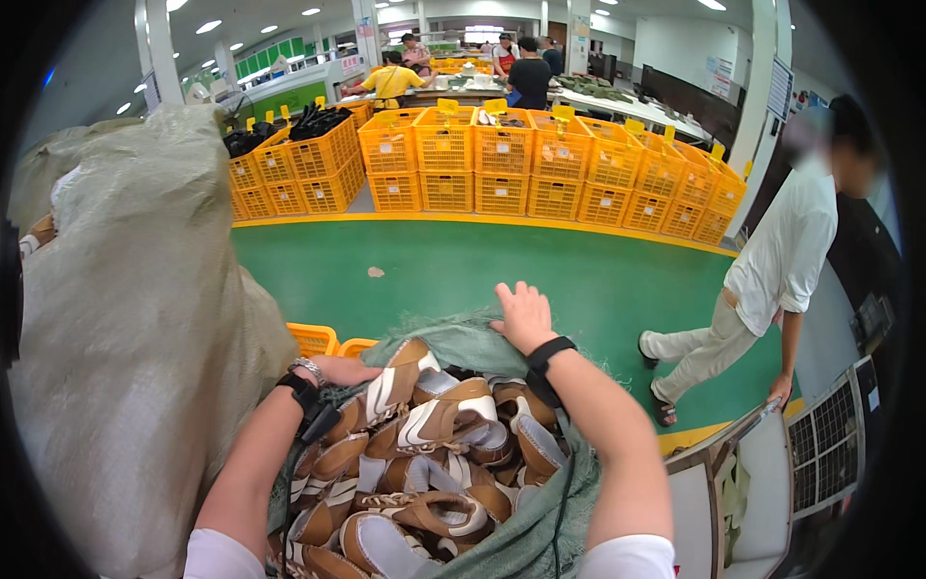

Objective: The person inserts green shoe lasts into brown and white sneakers on a factory table, then places the assembled shoes into a large green sack. The person repeats this process, handling multiple shoes and lasts throughout the clip.

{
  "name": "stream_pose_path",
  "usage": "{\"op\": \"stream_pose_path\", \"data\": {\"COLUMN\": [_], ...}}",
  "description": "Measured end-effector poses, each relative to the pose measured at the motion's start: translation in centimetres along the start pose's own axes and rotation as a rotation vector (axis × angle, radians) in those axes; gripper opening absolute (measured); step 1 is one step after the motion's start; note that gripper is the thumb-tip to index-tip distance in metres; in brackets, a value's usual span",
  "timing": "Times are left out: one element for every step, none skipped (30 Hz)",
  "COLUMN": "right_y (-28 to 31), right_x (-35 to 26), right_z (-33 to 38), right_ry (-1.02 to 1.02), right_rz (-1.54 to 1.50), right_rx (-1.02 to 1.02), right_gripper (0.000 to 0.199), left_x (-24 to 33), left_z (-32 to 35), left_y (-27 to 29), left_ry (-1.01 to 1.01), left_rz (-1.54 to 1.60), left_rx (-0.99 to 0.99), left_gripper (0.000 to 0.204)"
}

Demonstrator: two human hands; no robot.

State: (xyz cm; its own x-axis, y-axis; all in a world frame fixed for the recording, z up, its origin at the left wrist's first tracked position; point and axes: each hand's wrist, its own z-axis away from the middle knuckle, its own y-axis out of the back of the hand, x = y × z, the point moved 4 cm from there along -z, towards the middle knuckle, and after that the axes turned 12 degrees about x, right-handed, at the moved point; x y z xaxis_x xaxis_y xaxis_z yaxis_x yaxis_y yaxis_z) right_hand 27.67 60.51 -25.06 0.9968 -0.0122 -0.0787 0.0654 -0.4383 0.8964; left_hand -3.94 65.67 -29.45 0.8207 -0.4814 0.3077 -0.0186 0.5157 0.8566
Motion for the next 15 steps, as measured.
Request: {"op": "stream_pose_path", "data": {"right_y": [0.6, 1.4, 2.2, 3.0, 3.7, 4.1, 3.5, 3.4, 2.9, 2.3, 2.1, 0.9, -0.2, -1.2, -1.7], "right_x": [0.1, 0.4, 0.5, 1.0, 1.5, 2.0, 2.8, 2.8, 3.0, 3.3, 3.5, 4.3, 4.9, 5.4, 5.6], "right_z": [1.0, 2.3, 3.6, 5.0, 6.6, 7.9, 8.3, 8.2, 7.7, 7.2, 6.0, 4.7, 3.5, 3.2, 3.0], "right_ry": [-0.004, 0.013, 0.035, 0.112, 0.195, 0.276, 0.213, 0.294, 0.354, 0.387, 0.423, 0.256, 0.087, -0.065, -0.167], "right_rz": [-0.170, -0.355, -0.557, -0.372, -0.203, -0.036, 0.016, -0.014, -0.024, -0.009, -0.085, -0.164, -0.234, -0.318, -0.459], "right_rx": [-0.127, -0.213, -0.288, -0.239, -0.183, -0.131, -0.216, -0.129, -0.087, -0.089, 0.029, -0.081, -0.177, -0.271, -0.313], "right_gripper": [0.065, 0.068, 0.071, 0.073, 0.074, 0.076, 0.067, 0.061, 0.055, 0.049, 0.029, 0.026, 0.022, 0.019, 0.022], "left_x": [-0.1, -0.1, -0.2, 0.0, 0.1, 0.3, 0.7, 1.1, 1.4, 1.7, 1.7, 1.9, 1.9, 1.8, 1.9], "left_z": [-0.1, -0.1, -0.1, 0.0, 0.2, 0.4, 0.5, 0.6, 0.8, 0.9, 1.0, 1.0, 0.9, 0.8, 0.5], "left_y": [0.3, 0.3, 0.5, 0.7, 0.8, 0.8, 1.0, 1.2, 1.5, 1.6, 2.2, 3.0, 3.9, 4.5, 5.2], "left_ry": [0.015, 0.038, 0.092, 0.076, 0.092, 0.105, 0.084, 0.084, 0.084, 0.102, 0.127, 0.094, 0.072, 0.046, -0.033], "left_rz": [0.041, 0.077, 0.090, 0.102, 0.094, 0.086, 0.081, 0.066, 0.049, 0.021, -0.001, -0.019, -0.047, -0.084, 0.002], "left_rx": [0.020, 0.024, 0.012, 0.008, -0.014, -0.031, -0.013, -0.018, -0.023, -0.046, -0.011, 0.077, 0.145, 0.213, 0.283], "left_gripper": [0.082, 0.082, 0.082, 0.081, 0.080, 0.079, 0.084, 0.083, 0.083, 0.083, 0.077, 0.072, 0.068, 0.063, 0.050]}}
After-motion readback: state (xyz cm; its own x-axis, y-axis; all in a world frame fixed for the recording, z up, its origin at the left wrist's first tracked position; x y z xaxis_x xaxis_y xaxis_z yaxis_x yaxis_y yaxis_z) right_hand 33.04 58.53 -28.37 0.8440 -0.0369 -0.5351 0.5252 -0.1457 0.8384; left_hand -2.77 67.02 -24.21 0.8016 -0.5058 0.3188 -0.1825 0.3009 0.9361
